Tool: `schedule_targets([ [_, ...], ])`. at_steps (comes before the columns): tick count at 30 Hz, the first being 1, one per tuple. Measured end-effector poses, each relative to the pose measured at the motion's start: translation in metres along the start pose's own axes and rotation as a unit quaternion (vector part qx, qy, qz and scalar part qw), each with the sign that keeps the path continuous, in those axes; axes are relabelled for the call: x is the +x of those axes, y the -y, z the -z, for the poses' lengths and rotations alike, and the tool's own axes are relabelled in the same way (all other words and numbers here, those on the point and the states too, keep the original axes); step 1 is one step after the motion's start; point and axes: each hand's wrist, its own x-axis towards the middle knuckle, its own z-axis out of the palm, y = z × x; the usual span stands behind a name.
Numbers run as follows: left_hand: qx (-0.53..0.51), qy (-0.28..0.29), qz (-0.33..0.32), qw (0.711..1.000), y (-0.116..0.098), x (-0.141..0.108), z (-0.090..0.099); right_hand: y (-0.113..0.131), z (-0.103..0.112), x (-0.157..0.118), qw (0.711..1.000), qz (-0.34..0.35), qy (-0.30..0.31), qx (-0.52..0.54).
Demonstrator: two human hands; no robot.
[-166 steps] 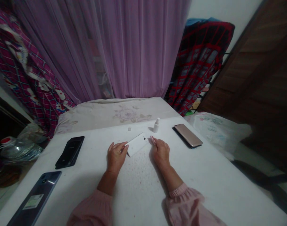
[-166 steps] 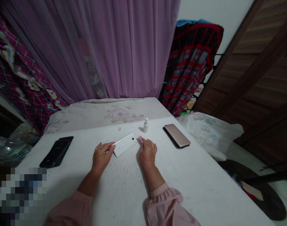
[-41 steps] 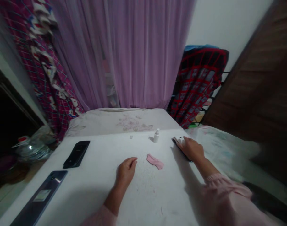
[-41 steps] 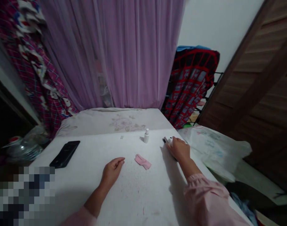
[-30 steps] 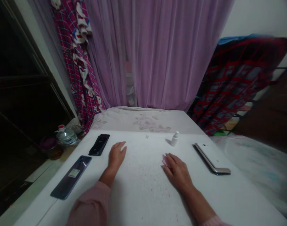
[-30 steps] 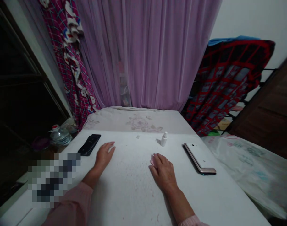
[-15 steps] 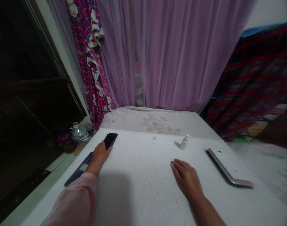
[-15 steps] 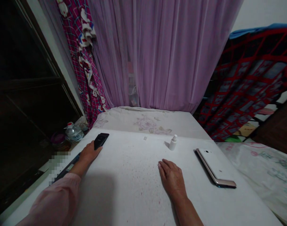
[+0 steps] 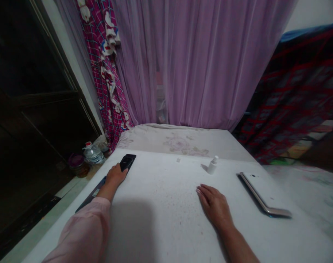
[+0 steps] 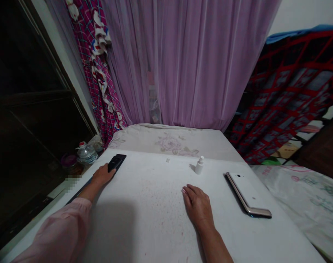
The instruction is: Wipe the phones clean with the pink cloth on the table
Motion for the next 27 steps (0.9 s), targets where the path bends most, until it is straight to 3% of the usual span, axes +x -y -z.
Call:
schedule_targets([
  [5,-0.01,-0.029,0.018,0.999,0.004,-0.004,0.013,0.002,0.001,0.001,1.0,-0.016,-0.001,0.013],
  [8,-0.052,-0.04,0.005,0.998,-0.003,-0.013,0.022,0.002,0.001,0.001,0.998,-0.062,-0.01,0.026],
  [10,-0.255,0.01,-0.032,0.966,-0.019,-0.021,0.022,0.003,0.001,0.002,0.993,-0.111,-0.019,0.033],
  [13,-0.34,0.085,-0.067,0.934,-0.058,-0.036,0.01,0.005,0.002,0.002,0.986,-0.161,-0.03,0.039],
  [14,-0.379,0.123,-0.085,0.913,-0.073,-0.042,0.004,0.005,0.003,0.002,0.984,-0.172,-0.032,0.038],
  [16,-0.535,0.297,-0.101,0.784,-0.101,-0.054,-0.009,0.005,0.003,0.002,0.98,-0.194,-0.036,0.038],
  [17,-0.564,0.378,-0.106,0.727,-0.112,-0.06,-0.015,0.005,0.004,0.001,0.977,-0.207,-0.036,0.039],
  [19,-0.558,0.485,-0.121,0.662,-0.13,-0.069,-0.025,0.002,0.004,0.001,0.973,-0.218,-0.047,0.053],
  [20,-0.53,0.509,-0.137,0.664,-0.137,-0.072,-0.03,0.001,0.004,0.002,0.973,-0.213,-0.056,0.062],
  [22,-0.449,0.503,-0.177,0.717,-0.147,-0.075,-0.036,-0.003,0.003,0.002,0.972,-0.209,-0.086,0.066],
  [24,-0.378,0.458,-0.202,0.779,-0.154,-0.074,-0.04,-0.006,0.002,0.002,0.974,-0.194,-0.101,0.055],
  [27,-0.331,0.388,-0.207,0.834,-0.16,-0.073,-0.041,-0.01,-0.001,0.002,0.985,-0.153,-0.079,0.024],
])
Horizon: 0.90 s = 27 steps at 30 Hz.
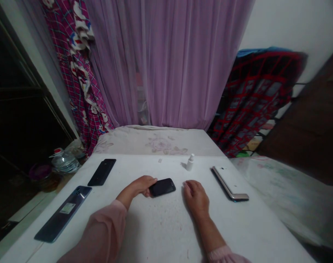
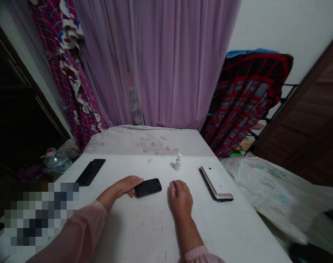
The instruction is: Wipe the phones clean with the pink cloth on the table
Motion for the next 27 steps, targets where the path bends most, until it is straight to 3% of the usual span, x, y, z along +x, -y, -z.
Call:
schedule_targets([
  [5,0.105,-0.156,-0.066,0.98,0.007,-0.01,-0.01,-0.005,0.004,-0.003,0.998,0.056,0.019,-0.034],
  [7,0.222,-0.218,-0.143,0.94,0.017,-0.016,-0.018,-0.005,0.009,-0.004,0.997,0.065,0.014,-0.046],
  [13,0.296,-0.25,-0.199,0.9,0.037,-0.02,-0.032,0.006,0.013,-0.001,0.998,0.039,0.039,-0.03],
  [19,0.306,-0.245,-0.226,0.892,0.032,-0.016,-0.032,0.025,0.001,0.006,0.987,0.086,0.062,0.118],
  [23,0.299,-0.228,-0.239,0.895,0.034,-0.012,-0.03,0.034,-0.009,0.015,0.98,0.134,0.112,0.097],
  [27,0.29,-0.222,-0.234,0.901,0.034,-0.01,-0.028,0.034,-0.021,0.031,0.982,0.098,0.136,0.092],
])
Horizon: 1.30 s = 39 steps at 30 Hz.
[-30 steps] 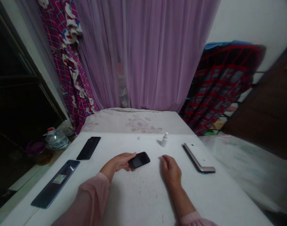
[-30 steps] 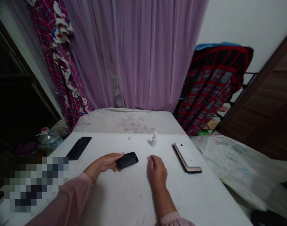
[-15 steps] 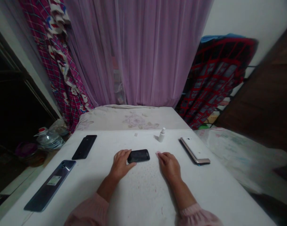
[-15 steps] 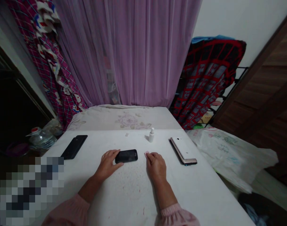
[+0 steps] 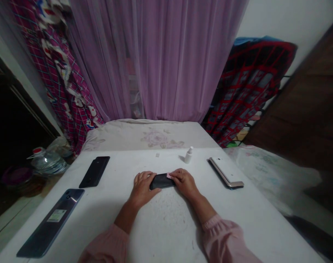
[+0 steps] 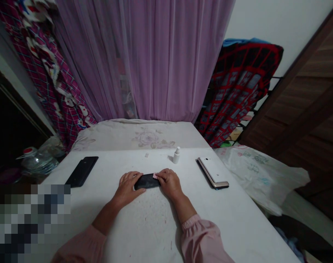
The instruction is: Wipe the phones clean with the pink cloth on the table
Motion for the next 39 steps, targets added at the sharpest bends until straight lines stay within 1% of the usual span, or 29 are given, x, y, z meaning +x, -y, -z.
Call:
schedule_targets([
  [3,0.0,-0.006,0.006,1.0,-0.002,0.0,0.001,-0.004,-0.004,0.007,0.999,-0.028,0.003,0.029],
  [5,0.002,-0.009,0.015,1.0,-0.004,0.0,0.002,-0.005,-0.003,0.004,0.999,-0.031,0.003,0.043],
  [8,-0.003,-0.007,0.027,1.0,-0.005,0.0,0.003,-0.005,0.004,-0.008,0.998,-0.012,0.019,0.065],
  [12,-0.001,-0.003,0.021,1.0,-0.003,0.0,0.001,-0.006,0.014,-0.02,0.994,0.017,0.043,0.094],
  [14,0.002,-0.001,0.016,1.0,-0.002,0.001,0.001,-0.007,0.013,-0.016,0.995,0.013,0.04,0.096],
  [19,0.002,0.005,0.017,1.0,-0.002,0.001,0.003,-0.007,-0.003,0.006,0.998,-0.032,0.0,0.061],
  [21,0.002,0.007,0.017,1.0,-0.003,0.001,0.004,-0.007,-0.006,0.009,0.998,-0.043,-0.008,0.053],
  [24,0.006,0.002,0.014,1.0,-0.003,0.0,0.003,-0.008,-0.001,0.001,0.996,-0.034,0.021,0.082],
  [27,0.007,-0.004,0.014,1.0,-0.003,0.0,0.002,-0.011,0.01,-0.012,0.99,0.005,0.069,0.126],
  [29,0.007,-0.002,0.012,1.0,-0.003,0.0,0.002,-0.013,0.014,-0.017,0.987,0.02,0.083,0.139],
  [32,0.002,0.011,0.011,1.0,-0.003,0.001,0.004,-0.013,0.012,-0.013,0.987,0.004,0.066,0.148],
  [35,0.0,0.015,0.009,1.0,-0.003,0.001,0.006,-0.012,0.002,-0.002,0.99,-0.023,0.028,0.139],
  [37,0.002,0.015,0.008,1.0,-0.004,0.001,0.006,-0.011,-0.004,0.003,0.992,-0.03,0.006,0.126],
  [39,0.005,0.017,0.007,1.0,-0.004,0.001,0.006,-0.012,-0.005,0.004,0.992,-0.028,0.001,0.124],
])
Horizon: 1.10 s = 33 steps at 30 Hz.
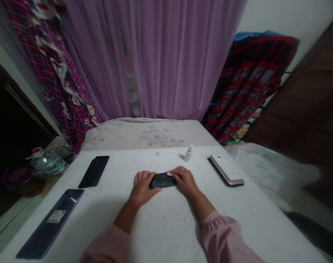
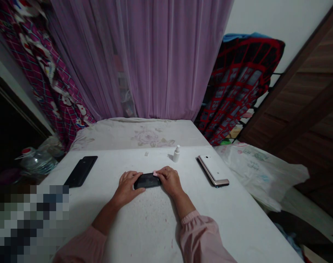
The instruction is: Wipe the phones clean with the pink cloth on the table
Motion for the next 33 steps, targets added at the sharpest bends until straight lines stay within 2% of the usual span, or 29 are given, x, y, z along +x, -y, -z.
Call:
schedule_targets([
  [7,0.0,-0.017,-0.001,1.0,0.003,-0.001,-0.004,0.001,0.02,-0.015,0.992,0.023,0.109,0.067],
  [9,-0.004,-0.011,-0.001,1.0,0.003,-0.001,-0.004,0.001,0.02,-0.014,0.992,0.026,0.102,0.067],
  [14,-0.009,0.008,0.002,1.0,0.0,-0.001,-0.001,0.001,0.003,-0.001,0.999,0.02,0.021,0.032],
  [17,-0.011,0.004,0.005,1.0,-0.001,-0.001,0.001,0.001,0.0,0.002,0.999,0.011,0.012,0.029],
  [19,-0.011,0.0,0.008,1.0,0.0,0.0,0.001,0.002,0.005,-0.001,0.998,0.017,0.036,0.042],
  [23,-0.008,-0.003,0.011,1.0,0.002,0.0,-0.001,0.003,0.022,-0.013,0.987,0.019,0.13,0.097],
  [25,-0.009,-0.001,0.009,1.0,0.003,0.001,-0.002,0.003,0.025,-0.016,0.983,0.016,0.148,0.107],
  [33,-0.005,0.001,-0.008,1.0,0.003,0.0,-0.003,0.005,0.002,0.0,0.999,-0.03,0.018,0.012],
])
